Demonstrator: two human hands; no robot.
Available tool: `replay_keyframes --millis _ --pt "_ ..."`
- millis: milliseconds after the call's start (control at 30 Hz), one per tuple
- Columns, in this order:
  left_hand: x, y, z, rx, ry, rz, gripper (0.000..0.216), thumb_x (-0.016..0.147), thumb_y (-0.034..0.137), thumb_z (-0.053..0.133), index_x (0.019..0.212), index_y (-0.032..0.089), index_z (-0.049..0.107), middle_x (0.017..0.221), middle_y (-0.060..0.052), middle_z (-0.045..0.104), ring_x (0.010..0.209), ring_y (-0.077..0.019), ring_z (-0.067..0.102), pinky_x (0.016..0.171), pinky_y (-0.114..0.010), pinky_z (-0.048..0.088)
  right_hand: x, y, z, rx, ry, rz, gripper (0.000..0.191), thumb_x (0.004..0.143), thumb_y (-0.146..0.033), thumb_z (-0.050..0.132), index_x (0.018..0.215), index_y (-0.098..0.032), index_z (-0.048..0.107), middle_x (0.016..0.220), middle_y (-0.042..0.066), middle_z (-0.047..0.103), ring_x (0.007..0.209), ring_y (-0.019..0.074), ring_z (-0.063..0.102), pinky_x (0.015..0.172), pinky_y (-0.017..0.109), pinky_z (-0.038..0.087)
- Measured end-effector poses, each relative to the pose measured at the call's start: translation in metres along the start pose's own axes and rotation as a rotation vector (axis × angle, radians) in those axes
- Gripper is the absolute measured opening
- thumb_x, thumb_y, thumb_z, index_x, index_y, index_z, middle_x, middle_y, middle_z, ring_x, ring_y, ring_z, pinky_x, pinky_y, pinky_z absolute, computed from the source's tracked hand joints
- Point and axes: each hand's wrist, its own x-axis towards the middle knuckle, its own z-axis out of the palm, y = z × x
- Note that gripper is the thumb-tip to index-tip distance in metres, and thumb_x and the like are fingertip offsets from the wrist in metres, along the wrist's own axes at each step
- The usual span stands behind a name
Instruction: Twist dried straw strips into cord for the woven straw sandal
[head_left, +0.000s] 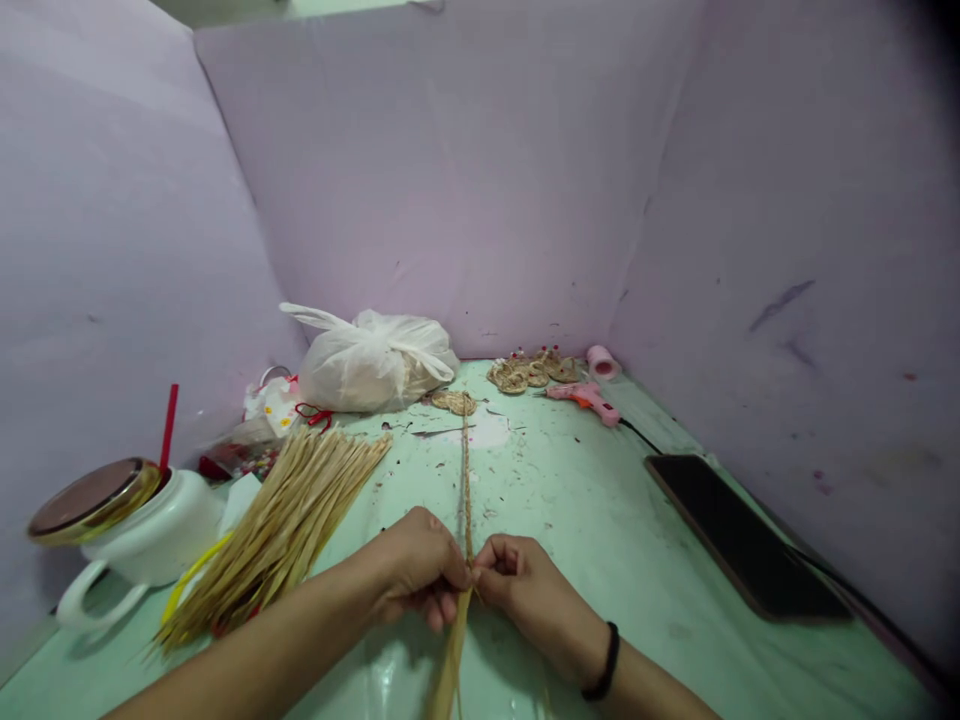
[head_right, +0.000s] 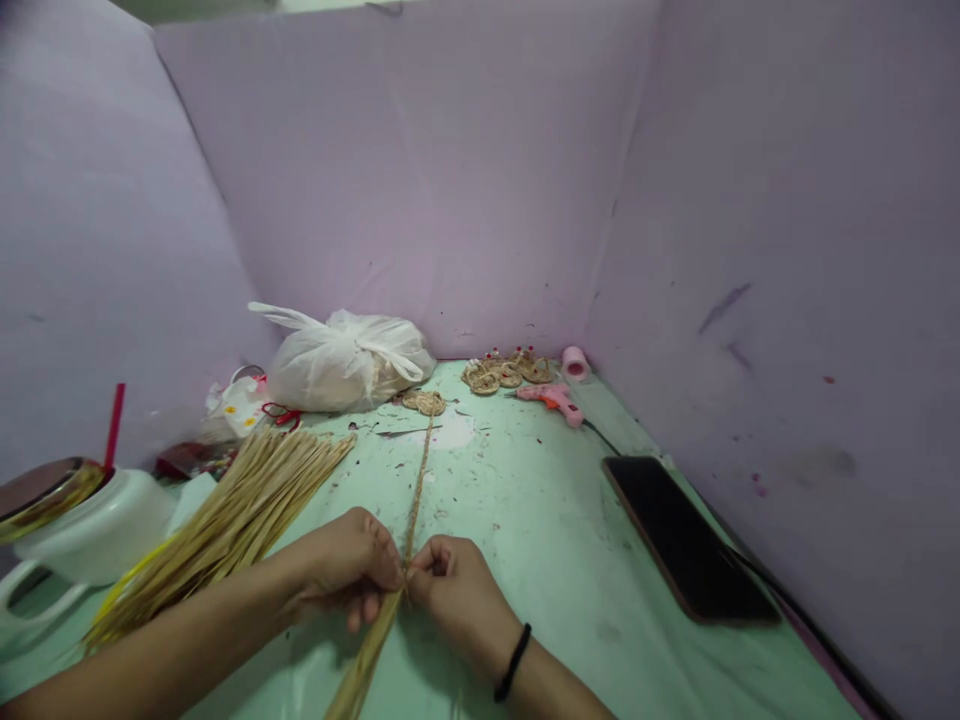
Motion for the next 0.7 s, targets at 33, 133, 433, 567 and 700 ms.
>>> replay_keyframes --millis 33,133,433,567,700 --pt "0.0 0.0 0.001 -0.04 -0.014 -0.008 0.006 0.048 0.009 0.048 0.042 0.011 0.05 0.034 -0.005 0.049 0.03 -0.0119 0.046 0.032 -0.02 0.034 0.0 -0.001 0.0 0.02 0.0 0.007 0.009 0.059 -0.007 0.051 0.055 -0.014 0.047 0.043 -0.006 0.043 0.041 0.003 0.032 0.041 0.017 0.021" --pt "-0.001 -0.001 0.002 -0.117 -0.019 0.003 0.005 0.048 0.009 0.05 0.043 0.009 0.052 0.037 -0.006 0.052 0.034 -0.0131 0.05 0.033 -0.021 0.038 -0.001 -0.006 -0.001 0.065 -0.009 0.035 0.01 0.058 -0.006 0.051 0.053 -0.014 0.047 0.04 -0.006 0.042 0.037 0.0022 0.029 0.04 0.018 0.019" --pt "-0.001 -0.016 0.005 -0.1 0.097 0.11 0.034 0.045 0.037 0.072 0.05 0.015 0.045 0.026 0.006 0.037 0.022 -0.0034 0.026 0.026 -0.015 0.011 -0.004 -0.011 -0.002 0.171 -0.029 0.089 0.021 0.051 -0.02 0.067 0.057 -0.014 0.047 0.041 -0.008 0.043 0.036 0.0016 0.028 0.04 0.018 0.017" --pt "0.0 -0.02 0.006 -0.158 -0.052 0.126 0.039 0.046 0.044 0.071 0.053 0.014 0.048 0.038 0.001 0.05 0.023 -0.0034 0.03 0.025 -0.016 0.014 -0.004 -0.009 -0.003 0.214 -0.065 0.055 0.025 0.049 -0.024 0.069 0.058 -0.014 0.048 0.044 -0.005 0.048 0.04 0.0038 0.037 0.042 0.019 0.022" --pt "0.001 -0.023 0.007 -0.181 -0.022 0.105 0.031 0.047 0.035 0.069 0.051 0.013 0.048 0.038 0.002 0.047 0.025 -0.0042 0.034 0.025 -0.015 0.018 -0.007 -0.014 -0.007 0.215 -0.152 0.063 0.024 0.052 -0.028 0.067 0.057 -0.013 0.049 0.048 -0.002 0.053 0.039 0.0024 0.035 0.04 0.018 0.017"
